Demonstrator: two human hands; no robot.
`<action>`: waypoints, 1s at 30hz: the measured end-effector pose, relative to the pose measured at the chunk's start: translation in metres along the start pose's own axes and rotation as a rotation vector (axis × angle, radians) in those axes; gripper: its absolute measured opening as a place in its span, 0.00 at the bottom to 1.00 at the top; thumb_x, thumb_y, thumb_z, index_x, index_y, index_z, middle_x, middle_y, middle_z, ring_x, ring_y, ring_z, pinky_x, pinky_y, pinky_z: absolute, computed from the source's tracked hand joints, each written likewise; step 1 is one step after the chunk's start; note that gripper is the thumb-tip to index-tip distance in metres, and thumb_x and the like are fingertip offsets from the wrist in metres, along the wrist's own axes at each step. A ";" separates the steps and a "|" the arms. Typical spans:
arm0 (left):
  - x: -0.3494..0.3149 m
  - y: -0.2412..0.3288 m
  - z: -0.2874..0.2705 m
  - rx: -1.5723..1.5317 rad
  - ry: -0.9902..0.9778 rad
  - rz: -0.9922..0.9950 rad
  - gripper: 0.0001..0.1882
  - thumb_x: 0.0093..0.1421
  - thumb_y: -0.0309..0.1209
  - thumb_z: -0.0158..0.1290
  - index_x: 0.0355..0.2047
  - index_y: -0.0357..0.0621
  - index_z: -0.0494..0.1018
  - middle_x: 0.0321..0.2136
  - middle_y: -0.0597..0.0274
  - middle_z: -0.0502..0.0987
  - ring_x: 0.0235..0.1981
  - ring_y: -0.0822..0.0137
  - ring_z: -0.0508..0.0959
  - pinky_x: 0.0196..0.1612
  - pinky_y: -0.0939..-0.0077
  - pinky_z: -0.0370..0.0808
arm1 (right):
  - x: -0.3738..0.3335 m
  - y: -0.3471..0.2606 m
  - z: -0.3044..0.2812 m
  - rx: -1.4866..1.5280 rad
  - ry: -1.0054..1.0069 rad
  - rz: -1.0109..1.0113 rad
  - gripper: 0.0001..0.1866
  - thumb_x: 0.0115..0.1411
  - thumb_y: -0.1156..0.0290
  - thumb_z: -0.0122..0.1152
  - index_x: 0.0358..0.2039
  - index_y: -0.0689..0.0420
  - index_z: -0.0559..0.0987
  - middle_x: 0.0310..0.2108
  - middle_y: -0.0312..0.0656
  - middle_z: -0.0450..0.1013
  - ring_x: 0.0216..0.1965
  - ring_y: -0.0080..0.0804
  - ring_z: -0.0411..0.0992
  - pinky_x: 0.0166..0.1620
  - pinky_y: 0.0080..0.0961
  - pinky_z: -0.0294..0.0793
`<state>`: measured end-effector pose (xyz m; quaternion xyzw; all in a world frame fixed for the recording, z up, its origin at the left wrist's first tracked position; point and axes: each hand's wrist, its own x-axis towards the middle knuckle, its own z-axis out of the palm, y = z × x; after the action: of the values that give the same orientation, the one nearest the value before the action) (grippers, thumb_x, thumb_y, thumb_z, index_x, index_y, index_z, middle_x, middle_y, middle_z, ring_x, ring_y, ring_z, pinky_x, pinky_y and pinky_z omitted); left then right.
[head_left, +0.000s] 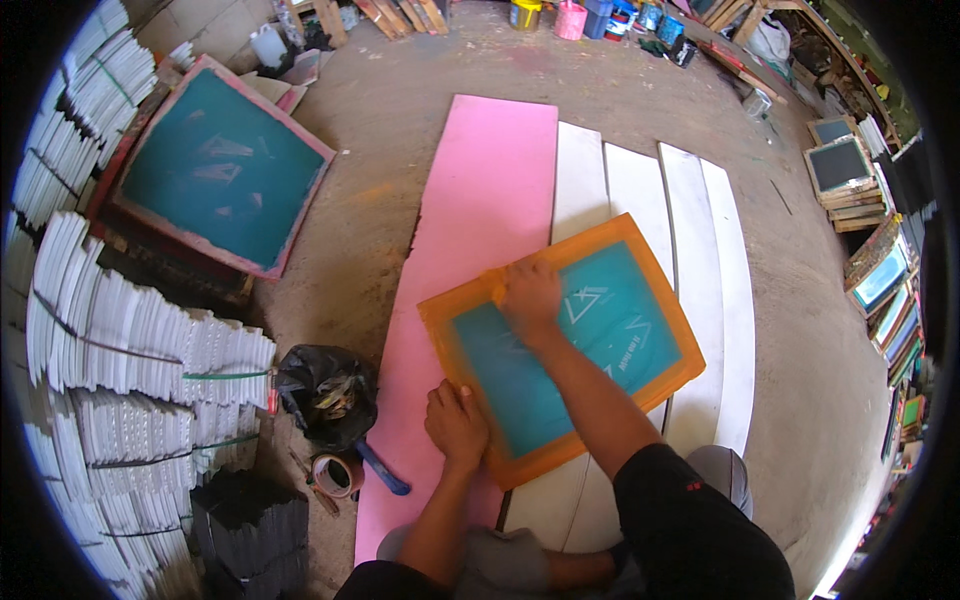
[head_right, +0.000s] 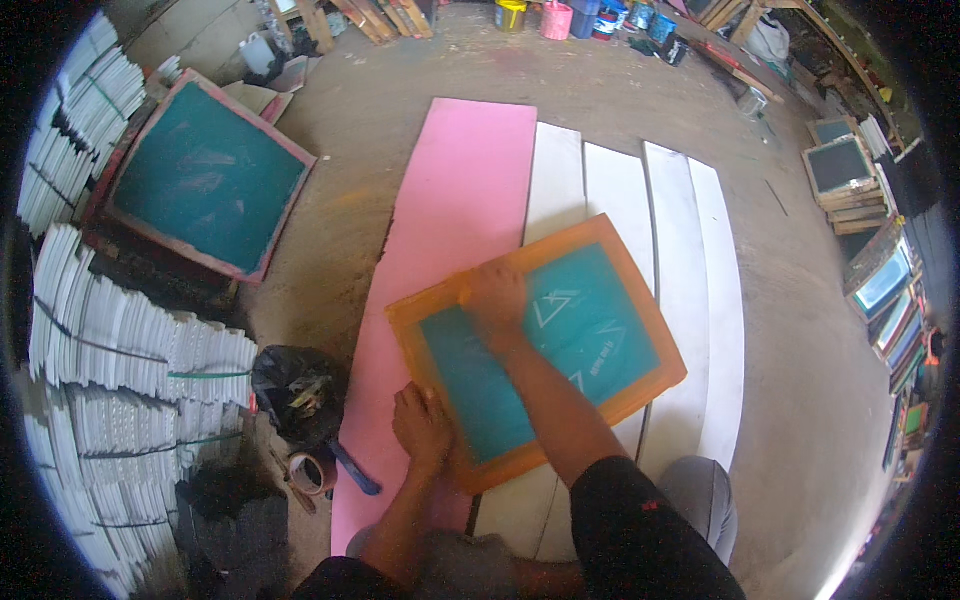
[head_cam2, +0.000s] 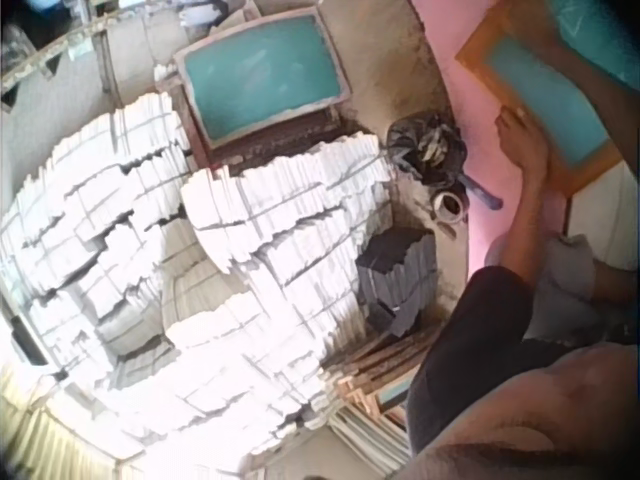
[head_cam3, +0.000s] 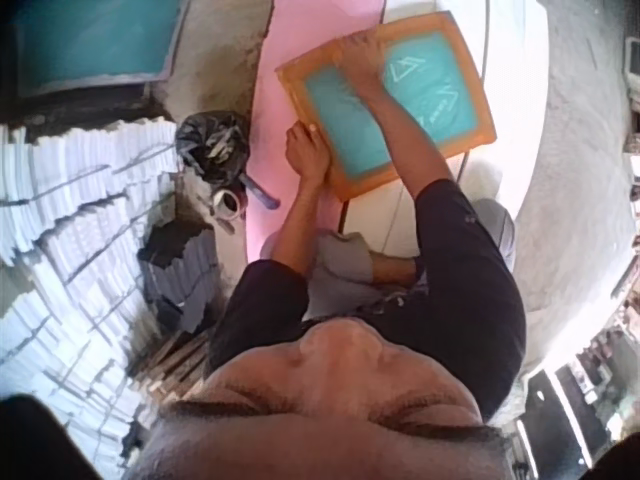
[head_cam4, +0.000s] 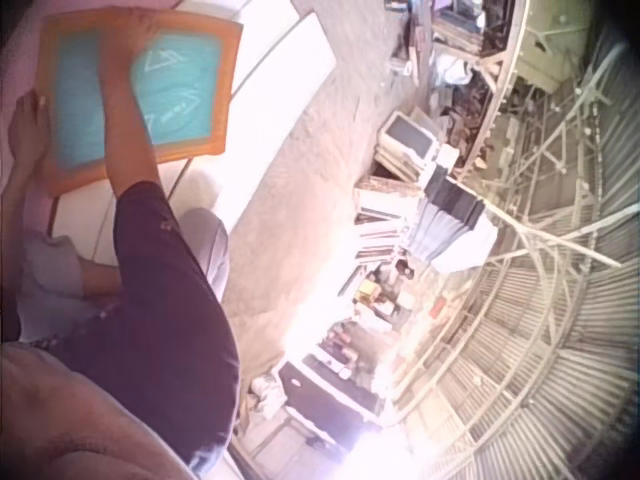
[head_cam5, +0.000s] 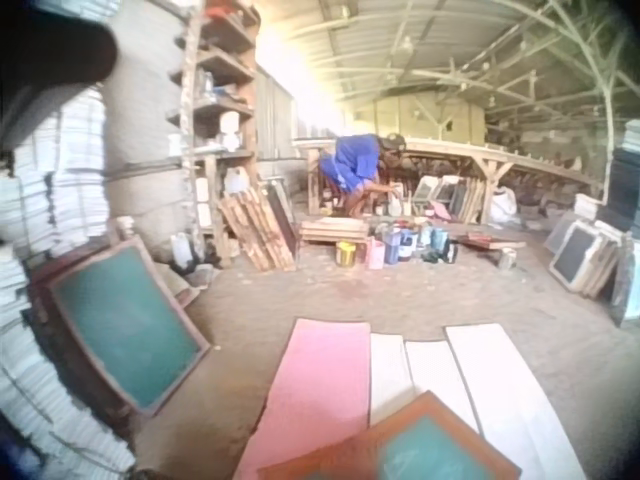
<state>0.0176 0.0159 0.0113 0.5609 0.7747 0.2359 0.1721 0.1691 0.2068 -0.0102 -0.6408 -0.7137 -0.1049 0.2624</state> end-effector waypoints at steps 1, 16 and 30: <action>-0.001 0.001 -0.002 0.002 0.011 -0.003 0.19 0.68 0.39 0.46 0.50 0.36 0.71 0.41 0.42 0.74 0.39 0.40 0.76 0.42 0.47 0.72 | -0.006 -0.023 -0.003 0.060 0.009 -0.057 0.05 0.51 0.67 0.61 0.26 0.53 0.80 0.32 0.38 0.75 0.40 0.41 0.71 0.41 0.40 0.70; -0.008 -0.015 0.002 -0.202 -0.009 0.020 0.26 0.67 0.43 0.52 0.56 0.34 0.68 0.47 0.40 0.76 0.47 0.42 0.77 0.50 0.51 0.73 | -0.081 0.005 -0.148 0.501 0.012 0.226 0.07 0.59 0.68 0.62 0.34 0.57 0.79 0.36 0.47 0.74 0.40 0.51 0.73 0.42 0.46 0.74; -0.077 -0.036 -0.011 -0.760 -0.392 -0.285 0.28 0.71 0.35 0.50 0.69 0.41 0.62 0.46 0.58 0.77 0.45 0.67 0.76 0.49 0.71 0.73 | -0.190 0.295 -0.229 0.922 -0.313 1.259 0.21 0.65 0.54 0.58 0.43 0.61 0.83 0.31 0.42 0.78 0.28 0.30 0.76 0.27 0.27 0.76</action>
<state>0.0078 -0.0683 0.0006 0.3797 0.6551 0.3669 0.5403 0.5181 -0.0222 0.0306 -0.7579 -0.2173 0.4604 0.4080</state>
